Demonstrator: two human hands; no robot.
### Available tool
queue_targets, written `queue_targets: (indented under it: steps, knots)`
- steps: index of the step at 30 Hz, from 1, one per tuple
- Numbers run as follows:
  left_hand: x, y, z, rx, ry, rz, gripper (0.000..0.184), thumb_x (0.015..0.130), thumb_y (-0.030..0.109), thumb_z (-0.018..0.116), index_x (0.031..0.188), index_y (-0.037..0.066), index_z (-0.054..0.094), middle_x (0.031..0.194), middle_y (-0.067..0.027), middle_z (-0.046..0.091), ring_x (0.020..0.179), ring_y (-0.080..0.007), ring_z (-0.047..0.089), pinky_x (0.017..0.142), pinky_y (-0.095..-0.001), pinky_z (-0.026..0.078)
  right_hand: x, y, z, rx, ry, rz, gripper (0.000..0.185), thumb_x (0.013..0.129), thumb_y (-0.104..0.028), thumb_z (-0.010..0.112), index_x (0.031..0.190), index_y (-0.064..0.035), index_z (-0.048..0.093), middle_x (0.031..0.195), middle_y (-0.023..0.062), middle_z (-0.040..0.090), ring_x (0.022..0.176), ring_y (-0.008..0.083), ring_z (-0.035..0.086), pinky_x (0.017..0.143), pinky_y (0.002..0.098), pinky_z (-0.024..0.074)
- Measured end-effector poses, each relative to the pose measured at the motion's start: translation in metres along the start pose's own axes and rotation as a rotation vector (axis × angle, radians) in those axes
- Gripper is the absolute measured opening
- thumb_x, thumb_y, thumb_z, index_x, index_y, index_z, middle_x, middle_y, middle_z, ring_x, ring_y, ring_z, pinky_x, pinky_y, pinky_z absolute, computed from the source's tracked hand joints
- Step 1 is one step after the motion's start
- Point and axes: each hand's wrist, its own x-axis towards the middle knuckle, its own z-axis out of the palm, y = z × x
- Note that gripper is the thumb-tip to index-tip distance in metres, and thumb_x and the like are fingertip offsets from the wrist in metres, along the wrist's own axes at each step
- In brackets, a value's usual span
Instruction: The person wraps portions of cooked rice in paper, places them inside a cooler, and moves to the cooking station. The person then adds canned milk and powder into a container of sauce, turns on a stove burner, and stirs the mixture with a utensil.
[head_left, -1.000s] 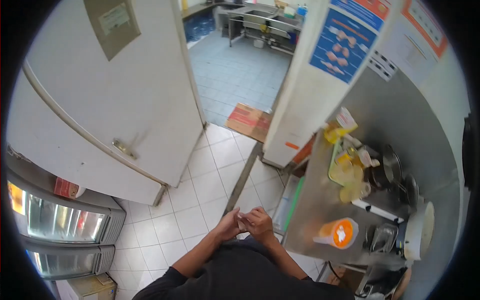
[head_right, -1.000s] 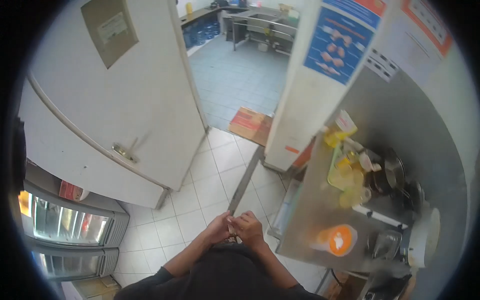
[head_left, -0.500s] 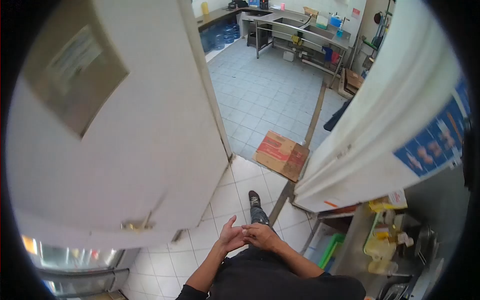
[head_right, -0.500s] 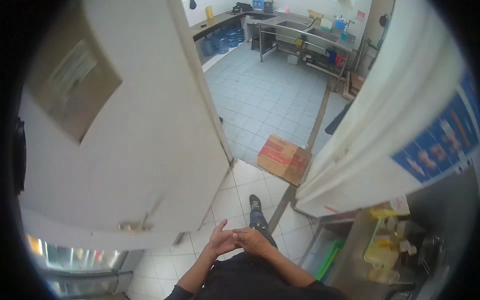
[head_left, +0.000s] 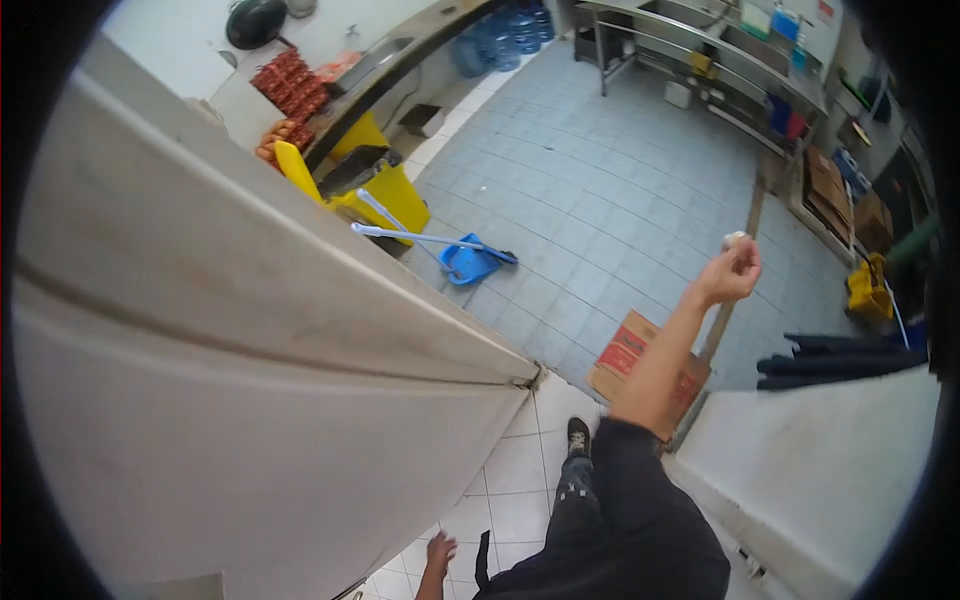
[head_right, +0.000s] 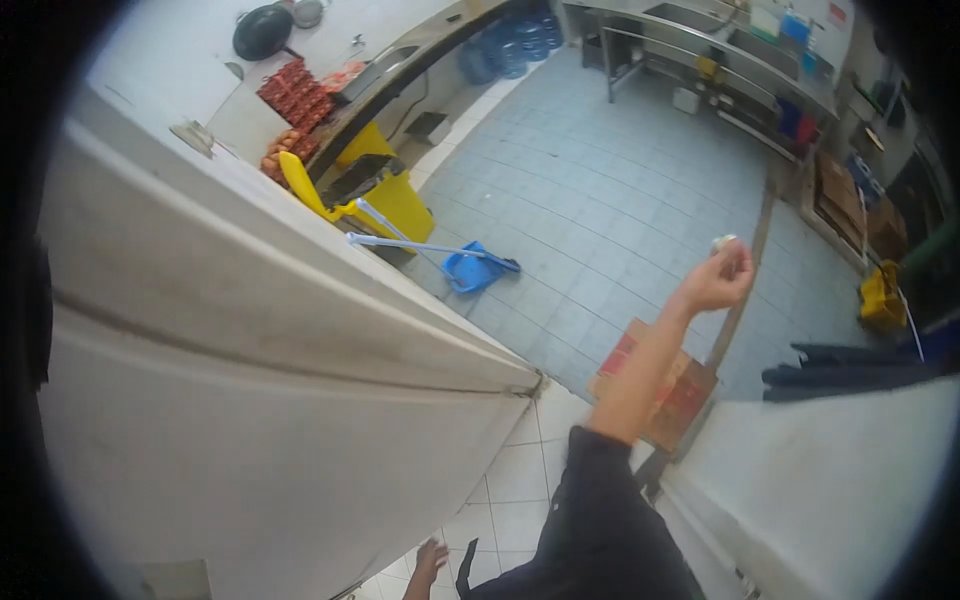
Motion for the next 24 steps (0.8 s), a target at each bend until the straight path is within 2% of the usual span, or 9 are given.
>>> queue_targets:
  steps: [3, 5, 7, 10, 14, 16, 19, 23, 24]
  knots:
    - [-0.005, -0.07, -0.051, -0.168, 0.028, -0.181, 0.053, 0.097, 0.047, 0.05, 0.132, 0.006, 0.048, 0.117, -0.0133, 0.067, 0.1, -0.0236, 0.066, 0.082, -0.0461, 0.049, -0.091, 0.014, 0.183, -0.013, -0.244, -0.058, 0.015, 0.095, -0.008, 0.052, 0.1, -0.0003, 0.064, 0.094, 0.0146, 0.065, 0.078, 0.0206, 0.061, 0.072, 0.0378, 0.0522]
    - [-0.032, -0.074, -0.046, -0.129, 0.047, -0.25, 0.053, 0.097, 0.047, 0.05, 0.132, 0.006, 0.048, 0.117, -0.0133, 0.067, 0.1, -0.0236, 0.066, 0.082, -0.046, 0.049, -0.229, 0.017, 0.283, -0.195, -1.142, -0.173, 0.028, 0.092, -0.012, 0.051, 0.114, 0.0015, 0.06, 0.107, 0.0207, 0.065, 0.096, 0.0295, 0.063, 0.083, 0.0489, 0.0506]
    - [-0.039, -0.073, -0.031, -0.098, 0.021, -0.268, 0.053, 0.097, 0.047, 0.05, 0.132, 0.006, 0.048, 0.117, -0.0133, 0.067, 0.099, -0.0236, 0.066, 0.081, -0.0458, 0.049, -0.305, -0.053, 0.258, -0.396, -1.278, -0.329, 0.062, 0.095, -0.047, 0.056, 0.134, 0.0016, 0.051, 0.132, 0.028, 0.057, 0.12, 0.0417, 0.058, 0.095, 0.0519, 0.0474]
    - [-0.042, -0.076, -0.018, -0.045, -0.051, -0.24, 0.054, 0.097, 0.047, 0.049, 0.132, 0.006, 0.047, 0.116, -0.0134, 0.067, 0.099, -0.0236, 0.066, 0.081, -0.0456, 0.05, -0.304, -0.083, 0.204, -0.151, -1.316, 0.167, 0.052, 0.095, -0.045, 0.053, 0.122, -0.0008, 0.059, 0.112, 0.0269, 0.066, 0.107, 0.0446, 0.062, 0.09, 0.0515, 0.0488]
    - [0.002, -0.086, -0.016, 0.069, -0.153, -0.146, 0.054, 0.098, 0.047, 0.049, 0.133, 0.005, 0.047, 0.116, -0.0134, 0.067, 0.098, -0.0236, 0.067, 0.08, -0.0453, 0.05, -0.301, 0.013, 0.038, -0.329, -1.468, 0.38, 0.046, 0.096, -0.044, 0.049, 0.095, -0.0014, 0.067, 0.099, 0.0274, 0.067, 0.098, 0.0454, 0.063, 0.084, 0.0536, 0.0485]
    - [-0.022, -0.04, -0.013, 0.393, -0.172, 0.142, 0.051, 0.097, 0.046, 0.05, 0.124, 0.003, 0.055, 0.114, -0.0146, 0.068, 0.099, -0.0247, 0.066, 0.08, -0.0419, 0.05, -0.315, 0.119, -0.102, -0.666, -1.596, 0.125, 0.056, 0.097, -0.048, 0.044, 0.089, 0.0026, 0.067, 0.099, 0.0288, 0.067, 0.095, 0.0454, 0.064, 0.084, 0.0537, 0.0487]
    - [0.086, -0.055, -0.02, 0.436, -0.21, 0.528, 0.052, 0.098, 0.042, 0.047, 0.11, -0.003, 0.068, 0.112, -0.0225, 0.067, 0.103, -0.0299, 0.066, 0.089, -0.0403, 0.051, -0.278, 0.12, -0.344, -1.146, -1.779, 0.232, 0.067, 0.091, -0.055, 0.048, 0.108, 0.007, 0.068, 0.115, 0.0328, 0.063, 0.112, 0.0447, 0.061, 0.097, 0.0521, 0.0475]
    - [0.127, -0.01, -0.023, 0.623, -0.396, 0.744, 0.038, 0.101, 0.026, 0.041, 0.111, 0.001, 0.068, 0.105, -0.0174, 0.068, 0.101, -0.029, 0.063, 0.092, -0.0392, 0.049, -0.222, -0.021, -0.586, -1.411, -1.635, 0.945, 0.053, 0.084, -0.042, 0.059, 0.098, 0.0086, 0.07, 0.097, 0.0281, 0.07, 0.091, 0.0417, 0.07, 0.079, 0.0457, 0.0571]
    - [0.126, -0.001, -0.015, 0.606, -0.437, 0.74, 0.036, 0.101, 0.025, 0.043, 0.11, 0.001, 0.068, 0.101, -0.0161, 0.069, 0.095, -0.0272, 0.064, 0.088, -0.0379, 0.052, -0.226, -0.043, -0.646, -1.409, -1.536, 0.854, 0.051, 0.084, -0.041, 0.06, 0.096, 0.0082, 0.07, 0.092, 0.0261, 0.071, 0.085, 0.0395, 0.07, 0.074, 0.0444, 0.0576]
